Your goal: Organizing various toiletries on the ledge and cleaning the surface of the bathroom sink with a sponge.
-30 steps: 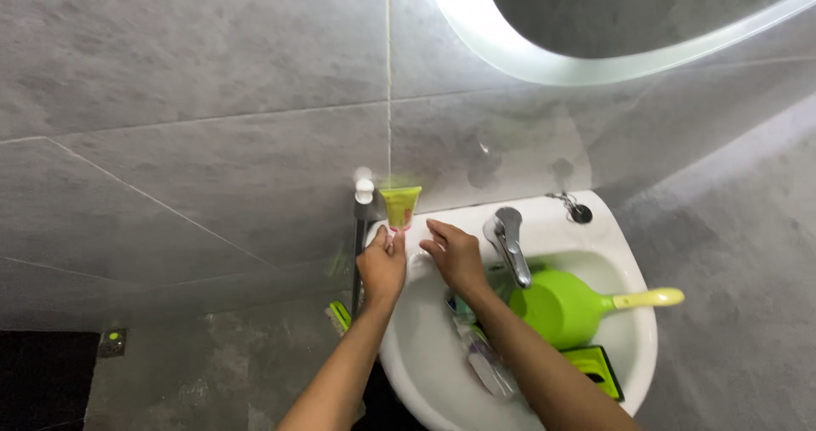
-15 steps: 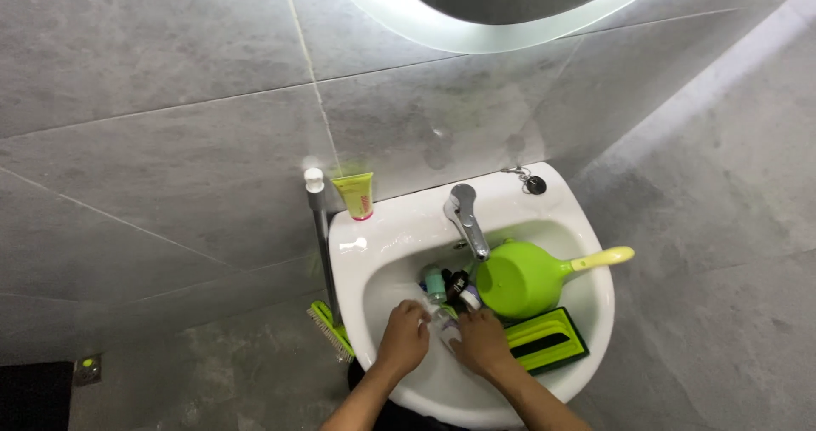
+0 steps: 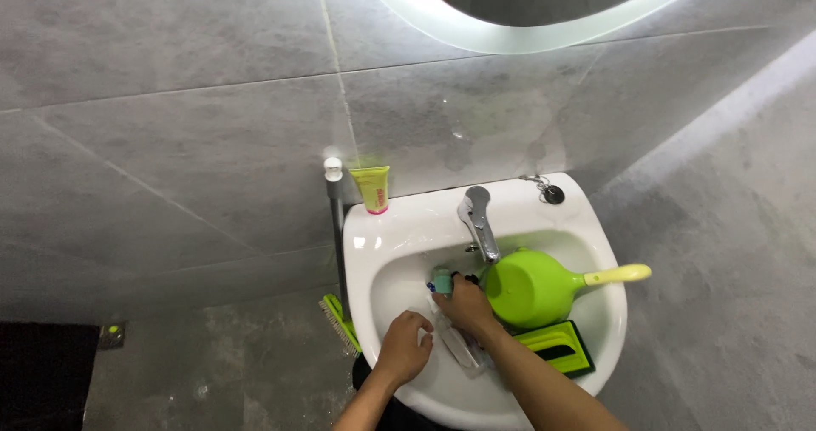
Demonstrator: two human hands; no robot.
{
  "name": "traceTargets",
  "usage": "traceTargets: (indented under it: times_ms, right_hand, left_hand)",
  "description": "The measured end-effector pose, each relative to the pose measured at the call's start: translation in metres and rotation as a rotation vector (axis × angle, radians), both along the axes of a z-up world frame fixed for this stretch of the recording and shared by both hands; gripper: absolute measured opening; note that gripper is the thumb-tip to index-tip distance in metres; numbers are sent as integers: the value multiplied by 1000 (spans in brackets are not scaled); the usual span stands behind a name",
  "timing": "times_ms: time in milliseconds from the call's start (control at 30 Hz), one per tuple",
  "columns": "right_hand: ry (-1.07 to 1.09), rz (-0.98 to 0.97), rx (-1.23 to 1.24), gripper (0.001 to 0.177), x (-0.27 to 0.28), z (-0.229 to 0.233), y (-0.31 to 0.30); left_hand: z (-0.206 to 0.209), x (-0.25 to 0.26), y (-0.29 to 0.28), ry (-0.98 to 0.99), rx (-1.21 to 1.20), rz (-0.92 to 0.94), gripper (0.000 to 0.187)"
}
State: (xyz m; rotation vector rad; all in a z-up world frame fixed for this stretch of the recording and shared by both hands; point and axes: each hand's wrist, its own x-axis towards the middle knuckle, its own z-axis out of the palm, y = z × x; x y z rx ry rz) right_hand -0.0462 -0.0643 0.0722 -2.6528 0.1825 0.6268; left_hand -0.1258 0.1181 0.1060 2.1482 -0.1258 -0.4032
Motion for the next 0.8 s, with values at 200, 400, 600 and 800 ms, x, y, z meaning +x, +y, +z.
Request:
traceTargets:
  times_ms: [200,400,600,800]
  right_hand:
    - [18,27,19,54,2,-13,-2]
    - [-161,239,-174,26,1,9,-13]
    - [-3,18,-114,30,17,-3,-12]
    - [111,-102,-121,34,30,-7,0]
  left_hand:
    - [27,1,2,110,55,-10,18]
    - [14,4,0,78,26,-31,13]
    - [5,6,-1,124,45,-88,16]
    - [24,4,3,145,90,-152,17]
